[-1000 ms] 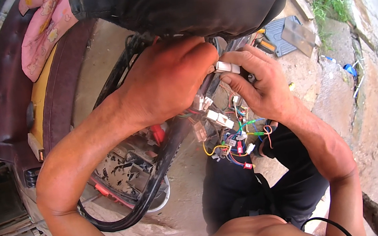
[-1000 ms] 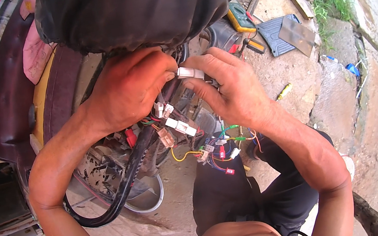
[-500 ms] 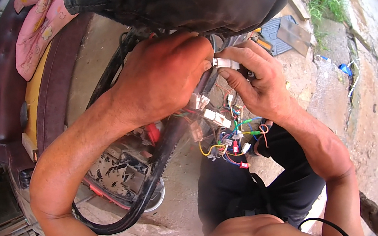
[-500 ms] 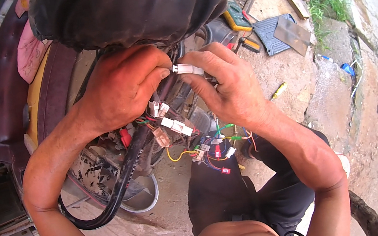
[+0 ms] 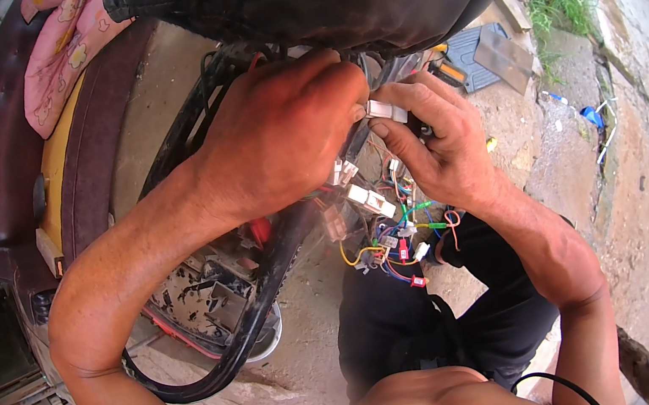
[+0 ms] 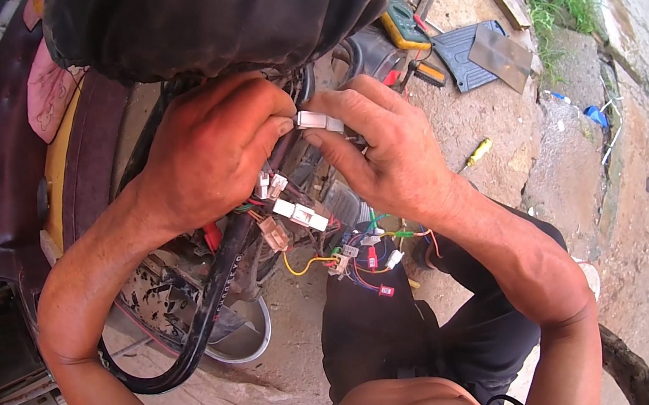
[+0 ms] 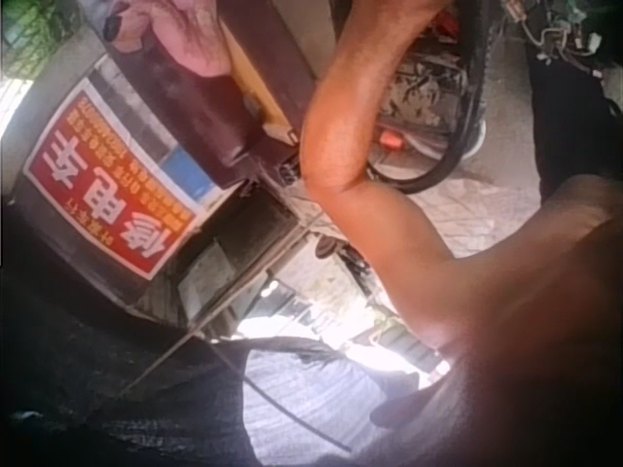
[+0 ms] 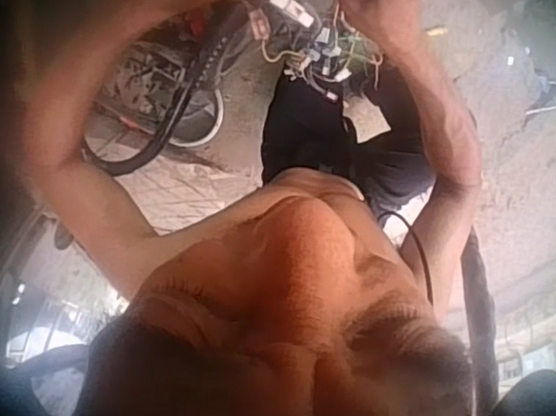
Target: The person connects electrical wires and plug connectors, uses a pair of pliers to adjust connections, and wraps wires with electrical tape on the frame of an electric bicycle.
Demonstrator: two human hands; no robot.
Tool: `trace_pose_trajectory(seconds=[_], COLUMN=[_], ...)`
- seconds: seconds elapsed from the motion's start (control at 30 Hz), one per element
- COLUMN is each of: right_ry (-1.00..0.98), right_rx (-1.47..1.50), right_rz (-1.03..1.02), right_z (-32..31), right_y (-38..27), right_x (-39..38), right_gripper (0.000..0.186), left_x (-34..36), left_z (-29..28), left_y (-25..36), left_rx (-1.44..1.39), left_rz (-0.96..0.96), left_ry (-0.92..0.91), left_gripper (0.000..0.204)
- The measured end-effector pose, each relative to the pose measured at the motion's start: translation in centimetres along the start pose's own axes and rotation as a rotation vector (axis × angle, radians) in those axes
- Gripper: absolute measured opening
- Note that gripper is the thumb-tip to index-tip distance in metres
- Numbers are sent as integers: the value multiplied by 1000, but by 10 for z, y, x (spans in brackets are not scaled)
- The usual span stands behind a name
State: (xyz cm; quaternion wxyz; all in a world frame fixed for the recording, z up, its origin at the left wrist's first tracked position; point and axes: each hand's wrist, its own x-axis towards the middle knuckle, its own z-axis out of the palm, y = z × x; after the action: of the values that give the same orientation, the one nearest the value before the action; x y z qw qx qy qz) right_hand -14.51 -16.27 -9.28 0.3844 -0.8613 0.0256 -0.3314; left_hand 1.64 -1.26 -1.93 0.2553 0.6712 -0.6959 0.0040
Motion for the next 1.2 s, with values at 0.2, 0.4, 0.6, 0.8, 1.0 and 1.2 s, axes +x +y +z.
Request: trace_pose_trajectory(seconds=[0.2, 0.4, 0.6, 0.8, 1.0, 1.2], right_ry=[-16, 13, 15, -15, -51, -72], right_rx=[-6, 17, 4, -25, -37, 9], right_rz=[-13, -21, -23, -16, 8, 16], right_z=[1, 5, 5, -2, -7, -7], right_y=[0, 1, 2, -1, -2, -4], right_x=[1, 2, 6, 8, 7, 7], right_gripper=[27, 26, 26, 26, 26, 25], left_x=[-1, 1, 4, 4, 4, 3], left_z=[1, 0, -6, -11, -16, -15], left_y=[-1, 0, 1, 2, 1, -1], left_rx=[6, 14, -2, 50, 21, -5], left_rz=[1, 3, -10, -53, -117, -72], left_ry=[-11, -17, 14, 38, -29, -82], left_gripper=[10, 9, 10, 9, 7, 6])
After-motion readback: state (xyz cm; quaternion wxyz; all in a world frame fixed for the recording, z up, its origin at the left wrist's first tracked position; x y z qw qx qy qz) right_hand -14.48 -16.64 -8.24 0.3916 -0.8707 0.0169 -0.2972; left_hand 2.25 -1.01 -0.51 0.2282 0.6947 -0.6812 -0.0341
